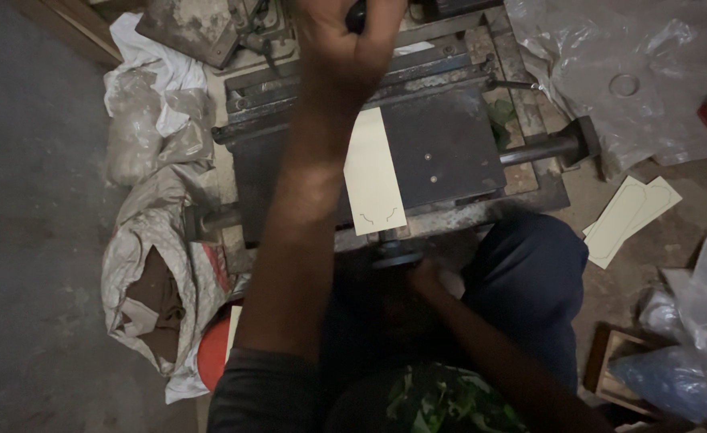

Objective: The person operates a manual press machine to shape rectangular wooden pieces. They place a piece under the press, pull a lever to apply pressure, and then remove the shaped piece. This process is repeated multiple times with different pieces.

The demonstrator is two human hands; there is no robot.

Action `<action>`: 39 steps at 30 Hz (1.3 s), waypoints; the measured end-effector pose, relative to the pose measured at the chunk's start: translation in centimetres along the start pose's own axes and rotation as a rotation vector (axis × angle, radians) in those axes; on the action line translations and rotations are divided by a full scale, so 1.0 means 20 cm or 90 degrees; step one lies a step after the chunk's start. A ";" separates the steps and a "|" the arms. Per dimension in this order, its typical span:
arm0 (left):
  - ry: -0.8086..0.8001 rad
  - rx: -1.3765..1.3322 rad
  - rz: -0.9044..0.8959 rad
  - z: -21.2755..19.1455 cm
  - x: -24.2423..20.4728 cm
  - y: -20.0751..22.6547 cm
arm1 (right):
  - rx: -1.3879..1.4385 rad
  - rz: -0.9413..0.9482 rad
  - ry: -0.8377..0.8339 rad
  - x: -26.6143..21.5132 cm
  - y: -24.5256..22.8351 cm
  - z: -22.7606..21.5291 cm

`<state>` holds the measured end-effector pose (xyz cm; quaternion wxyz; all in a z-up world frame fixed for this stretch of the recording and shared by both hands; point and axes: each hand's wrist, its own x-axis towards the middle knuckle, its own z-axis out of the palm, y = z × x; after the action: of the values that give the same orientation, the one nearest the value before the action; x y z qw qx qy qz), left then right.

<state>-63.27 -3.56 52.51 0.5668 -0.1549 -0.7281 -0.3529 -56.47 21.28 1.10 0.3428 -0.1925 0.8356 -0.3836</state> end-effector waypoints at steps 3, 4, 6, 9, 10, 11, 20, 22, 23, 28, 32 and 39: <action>-0.024 -0.035 -0.043 0.00 -0.01 -0.02 | 0.004 0.001 0.008 0.00 0.00 0.01; -0.034 -0.054 -0.072 0.00 -0.01 -0.03 | 0.004 0.002 0.011 0.00 -0.01 0.02; -0.028 -0.027 -0.038 0.00 -0.03 -0.04 | 0.001 0.002 0.008 -0.02 0.00 0.02; -0.027 0.015 -0.014 0.00 -0.03 -0.07 | 0.002 0.001 0.013 0.00 -0.01 0.03; -0.028 0.028 -0.013 0.00 -0.03 -0.07 | 0.001 0.000 0.015 0.00 -0.01 0.04; -0.023 0.026 0.005 0.01 -0.04 -0.07 | 0.001 0.001 0.017 0.00 -0.01 0.04; -0.056 0.105 0.069 0.00 -0.06 -0.04 | -0.006 -0.001 0.034 0.00 0.00 0.04; -0.057 0.094 0.067 -0.01 -0.06 -0.04 | -0.006 -0.005 0.036 0.00 0.00 0.04; -0.066 0.107 0.054 -0.01 -0.06 -0.04 | -0.006 -0.007 0.040 0.01 0.00 0.04; -0.075 0.140 0.034 -0.06 -0.11 -0.05 | -0.004 -0.007 0.049 -0.01 0.01 0.05; -0.131 0.122 0.045 -0.08 -0.12 -0.08 | -0.005 -0.021 0.059 0.00 0.02 0.04; -0.098 0.110 0.046 -0.05 -0.16 -0.11 | -0.035 -0.094 0.074 -0.03 0.09 0.04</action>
<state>-62.91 -5.32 48.84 0.5326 -0.1587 -0.7912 -0.2552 -55.60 22.28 -0.41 0.2591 -0.2403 0.8477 -0.3956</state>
